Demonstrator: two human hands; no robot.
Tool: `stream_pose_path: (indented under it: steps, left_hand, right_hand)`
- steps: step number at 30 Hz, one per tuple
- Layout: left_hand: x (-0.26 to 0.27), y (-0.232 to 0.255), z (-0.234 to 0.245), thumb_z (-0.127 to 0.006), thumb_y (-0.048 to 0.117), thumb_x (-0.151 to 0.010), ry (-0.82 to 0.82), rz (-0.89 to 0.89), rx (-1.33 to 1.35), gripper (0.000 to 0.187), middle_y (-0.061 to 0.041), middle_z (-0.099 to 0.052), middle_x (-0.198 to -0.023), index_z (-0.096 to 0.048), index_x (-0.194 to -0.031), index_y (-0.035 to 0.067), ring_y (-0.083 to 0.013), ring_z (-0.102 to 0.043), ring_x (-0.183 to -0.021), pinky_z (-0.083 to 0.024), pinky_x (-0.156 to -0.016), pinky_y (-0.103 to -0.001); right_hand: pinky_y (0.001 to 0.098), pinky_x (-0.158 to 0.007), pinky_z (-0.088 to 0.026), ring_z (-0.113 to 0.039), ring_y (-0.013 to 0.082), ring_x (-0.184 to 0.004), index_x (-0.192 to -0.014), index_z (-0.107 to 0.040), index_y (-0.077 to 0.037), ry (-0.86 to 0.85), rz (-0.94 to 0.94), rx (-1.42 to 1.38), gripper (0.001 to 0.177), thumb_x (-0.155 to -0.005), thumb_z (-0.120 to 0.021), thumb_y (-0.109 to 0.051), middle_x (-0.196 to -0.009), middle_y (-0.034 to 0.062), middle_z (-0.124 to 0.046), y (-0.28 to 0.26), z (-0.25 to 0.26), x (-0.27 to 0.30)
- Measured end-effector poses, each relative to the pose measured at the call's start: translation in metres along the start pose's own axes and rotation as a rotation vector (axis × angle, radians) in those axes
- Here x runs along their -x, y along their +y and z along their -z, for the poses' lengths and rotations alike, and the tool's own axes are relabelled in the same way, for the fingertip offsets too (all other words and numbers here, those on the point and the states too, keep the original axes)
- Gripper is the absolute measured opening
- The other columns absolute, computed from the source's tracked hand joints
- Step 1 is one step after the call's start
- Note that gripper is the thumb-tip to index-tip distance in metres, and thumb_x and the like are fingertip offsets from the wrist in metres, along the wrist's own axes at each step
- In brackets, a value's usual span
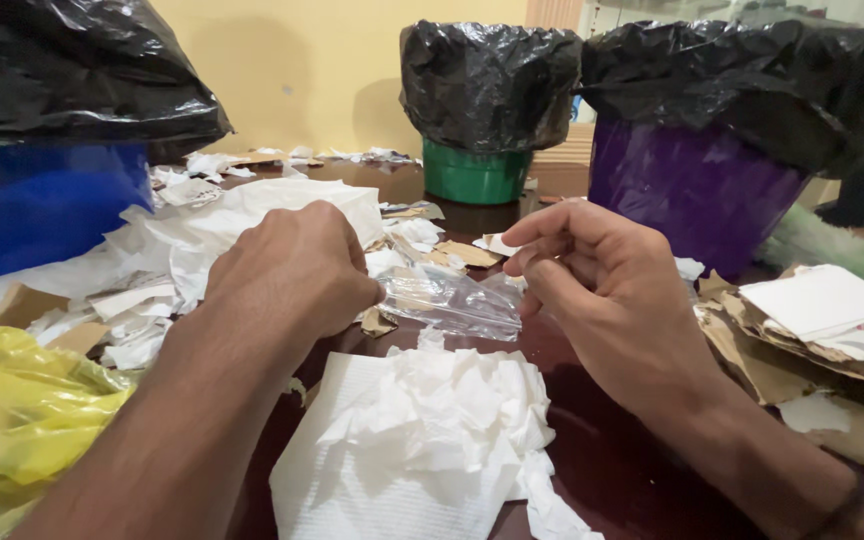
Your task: The person sorts paper and cardboard scraps on a table into separate bins. They tear paper into smaller pieces and place them into a blue bin, then gather cardboard pieces and place them into a purple bin.
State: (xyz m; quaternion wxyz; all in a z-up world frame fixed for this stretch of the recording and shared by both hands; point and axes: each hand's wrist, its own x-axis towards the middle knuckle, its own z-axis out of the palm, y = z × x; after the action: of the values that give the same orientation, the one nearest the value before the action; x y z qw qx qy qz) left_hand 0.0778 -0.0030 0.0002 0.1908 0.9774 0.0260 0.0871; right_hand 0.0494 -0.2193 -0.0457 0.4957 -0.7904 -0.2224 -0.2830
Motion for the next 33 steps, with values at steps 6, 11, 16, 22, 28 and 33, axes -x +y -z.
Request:
stream_pose_path:
  steps: [6, 11, 16, 22, 28, 33]
  left_hand:
    - [-0.012, -0.005, -0.009, -0.074, 0.012, -0.084, 0.090, 0.010, 0.060, 0.034, -0.011, -0.073, -0.121, -0.079, -0.116, 0.026, -0.0300, -0.068, -0.116, -0.053, -0.099, -0.045]
    - [-0.014, -0.013, -0.021, -0.069, 0.005, -0.087, 0.137, -0.014, 0.089, 0.041, -0.012, -0.072, -0.124, -0.076, -0.120, 0.029, -0.0308, -0.067, -0.119, -0.053, -0.101, -0.045]
    - [-0.009, -0.009, -0.020, -0.071, 0.009, -0.087, 0.066, -0.038, -0.001, 0.029, -0.016, -0.072, -0.121, -0.079, -0.113, 0.019, -0.0323, -0.067, -0.119, -0.054, -0.099, -0.045]
    - [-0.012, -0.010, -0.031, -0.069, 0.009, -0.089, 0.082, -0.049, -0.011, 0.025, -0.016, -0.074, -0.118, -0.079, -0.110, 0.017, -0.0314, -0.069, -0.117, -0.055, -0.096, -0.046]
    - [-0.014, -0.016, -0.027, -0.067, 0.006, -0.086, 0.273, -0.029, 0.104, 0.037, -0.016, -0.071, -0.118, -0.075, -0.117, 0.025, -0.0344, -0.068, -0.113, -0.054, -0.094, -0.047]
    - [-0.018, -0.031, -0.021, -0.079, 0.017, -0.082, 0.355, -0.006, 0.329, 0.028, -0.016, -0.076, -0.102, -0.078, -0.110, 0.022, -0.0315, -0.074, -0.101, -0.056, -0.094, -0.044]
  right_hand:
    - [0.0207, -0.061, -0.058, -0.070, 0.0102, -0.071, -0.109, -0.067, 0.005, 0.000, 0.025, 0.013, 0.018, -0.094, -0.058, 0.002, -0.091, 0.0088, -0.072, 0.002, 0.001, -0.001]
    - [0.0209, -0.060, -0.059, -0.072, 0.0102, -0.073, -0.108, -0.068, 0.005, 0.007, 0.005, 0.040, 0.018, -0.093, -0.058, 0.002, -0.091, 0.0090, -0.074, 0.004, 0.001, 0.000]
    - [0.0220, -0.060, -0.058, -0.071, 0.0121, -0.072, -0.108, -0.069, 0.005, 0.011, -0.031, -0.014, 0.017, -0.093, -0.061, 0.001, -0.091, 0.0099, -0.072, 0.000, 0.000, -0.002]
    - [0.0221, -0.059, -0.060, -0.073, 0.0123, -0.070, -0.107, -0.069, 0.004, 0.016, -0.027, 0.048, 0.018, -0.092, -0.059, 0.002, -0.091, 0.0085, -0.074, 0.002, 0.002, 0.002]
    - [0.0230, -0.058, -0.057, -0.070, 0.0124, -0.069, -0.107, -0.069, 0.004, 0.024, -0.048, 0.004, 0.017, -0.093, -0.060, 0.001, -0.090, 0.0090, -0.072, 0.000, 0.002, 0.001]
    - [0.0229, -0.060, -0.059, -0.070, 0.0122, -0.070, -0.106, -0.068, 0.004, 0.018, -0.035, -0.041, 0.015, -0.093, -0.060, 0.002, -0.089, 0.0094, -0.072, 0.005, 0.003, 0.003]
